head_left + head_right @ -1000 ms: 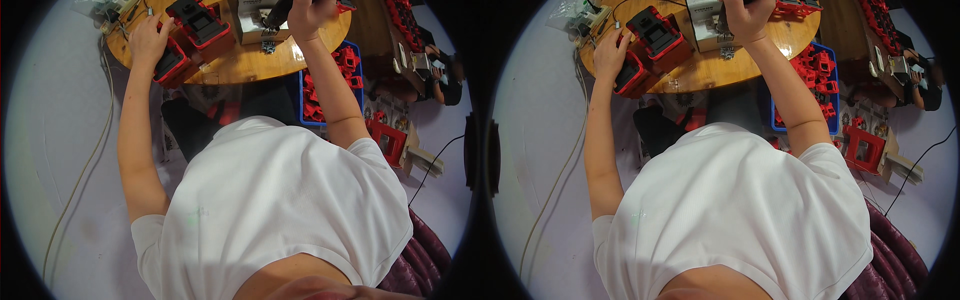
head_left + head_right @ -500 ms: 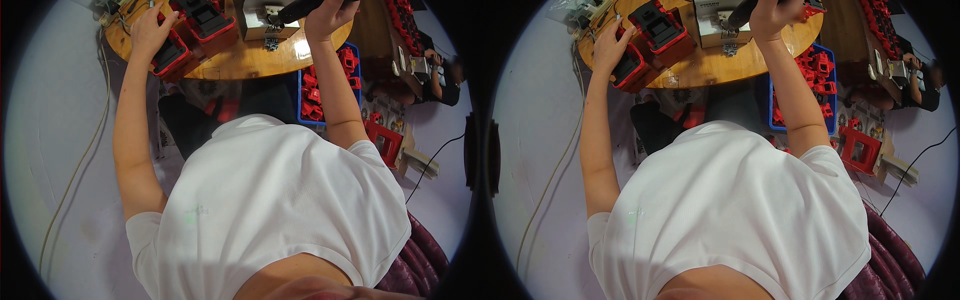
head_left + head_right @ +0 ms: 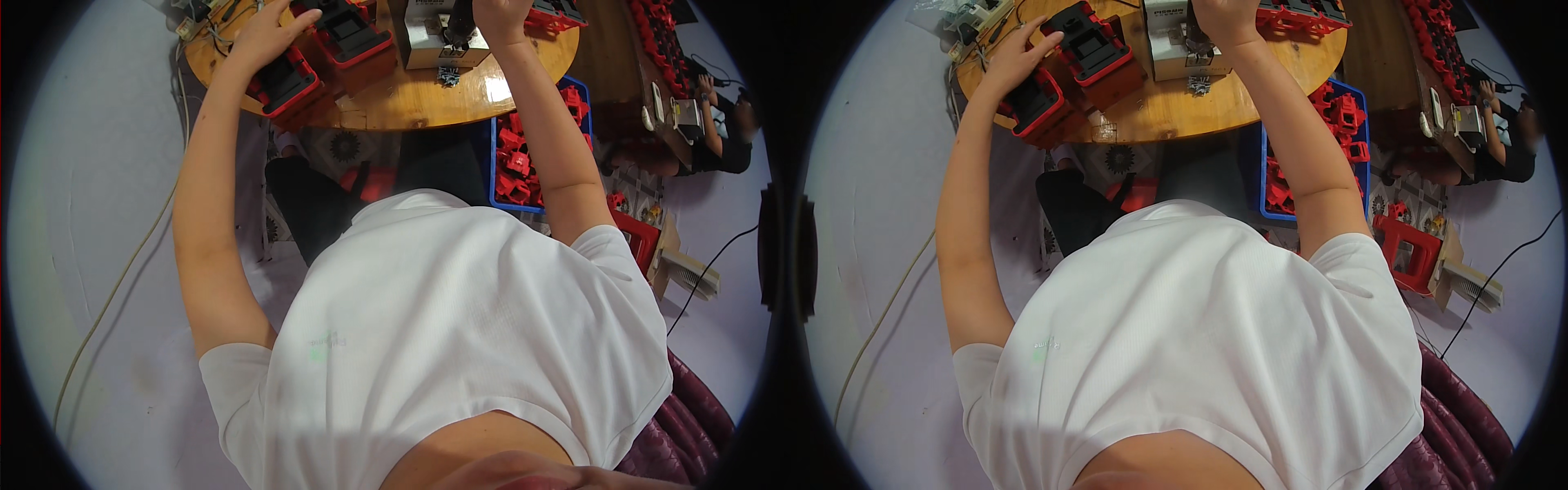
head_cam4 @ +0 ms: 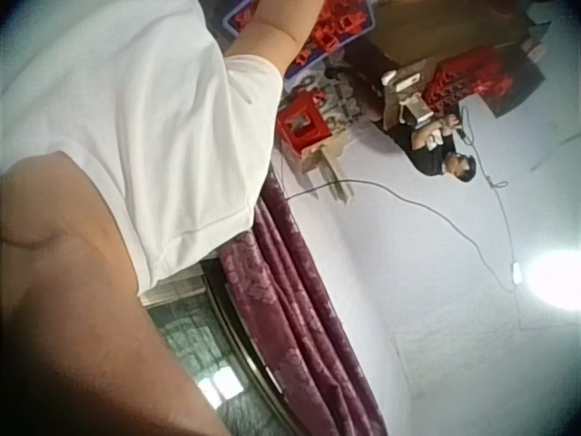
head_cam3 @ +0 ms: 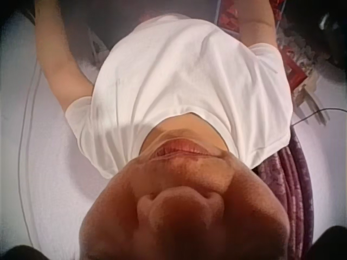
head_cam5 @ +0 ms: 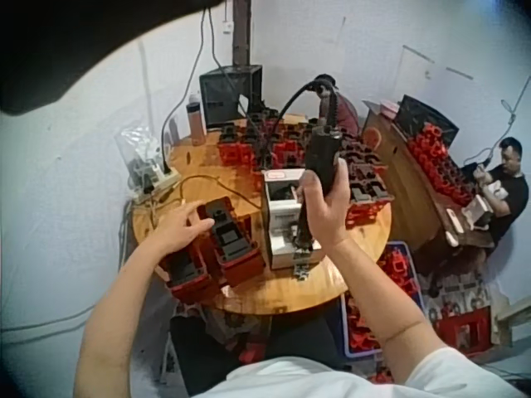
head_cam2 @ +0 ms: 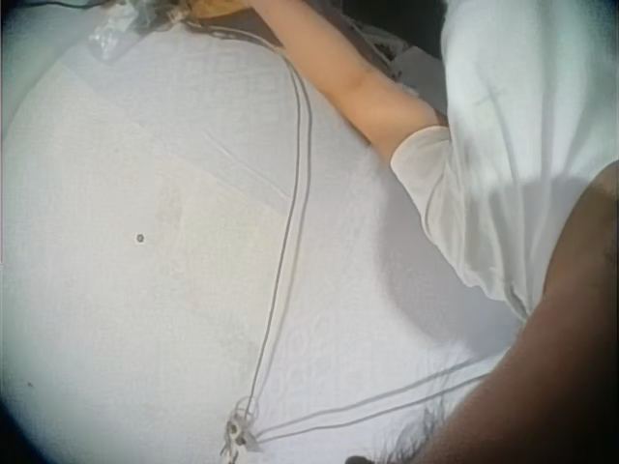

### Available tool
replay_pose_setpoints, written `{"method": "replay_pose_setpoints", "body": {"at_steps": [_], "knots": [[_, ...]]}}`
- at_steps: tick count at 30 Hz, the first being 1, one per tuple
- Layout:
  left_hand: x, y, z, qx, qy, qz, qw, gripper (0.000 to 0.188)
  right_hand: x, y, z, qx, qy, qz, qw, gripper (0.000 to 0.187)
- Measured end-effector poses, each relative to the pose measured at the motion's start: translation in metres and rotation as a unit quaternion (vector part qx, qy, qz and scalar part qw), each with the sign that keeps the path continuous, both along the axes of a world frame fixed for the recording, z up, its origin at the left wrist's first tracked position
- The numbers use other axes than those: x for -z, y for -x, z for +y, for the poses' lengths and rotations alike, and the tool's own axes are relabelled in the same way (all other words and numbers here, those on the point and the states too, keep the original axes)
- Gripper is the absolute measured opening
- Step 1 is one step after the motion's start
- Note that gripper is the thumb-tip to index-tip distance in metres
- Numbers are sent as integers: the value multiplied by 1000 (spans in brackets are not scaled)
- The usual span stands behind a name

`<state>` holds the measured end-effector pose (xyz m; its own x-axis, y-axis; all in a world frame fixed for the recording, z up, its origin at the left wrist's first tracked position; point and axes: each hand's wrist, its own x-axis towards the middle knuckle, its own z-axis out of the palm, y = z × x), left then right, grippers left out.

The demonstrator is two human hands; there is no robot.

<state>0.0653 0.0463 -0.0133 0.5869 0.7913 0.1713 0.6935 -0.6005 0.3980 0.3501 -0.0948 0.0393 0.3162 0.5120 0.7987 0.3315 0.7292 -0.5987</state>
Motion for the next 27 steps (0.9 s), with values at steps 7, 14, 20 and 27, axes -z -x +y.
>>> {"method": "replay_pose_setpoints", "body": {"at_steps": [7, 14, 20, 27], "knots": [[-2, -7, -3, -44, -33, 97, 994, 83, -13, 2, -4, -41, 77, 5, 996, 34], [-48, -26, -38, -77, 41, 116, 989, 76, -54, 50, -7, -88, -87, 32, 992, 43], [-41, -28, -33, -79, 25, 109, 991, 76, -33, 59, 14, -98, -90, 43, 990, 45], [-38, -21, -40, -34, -79, 68, 994, 69, -24, 70, 23, -122, -62, 11, 991, 43]]}}
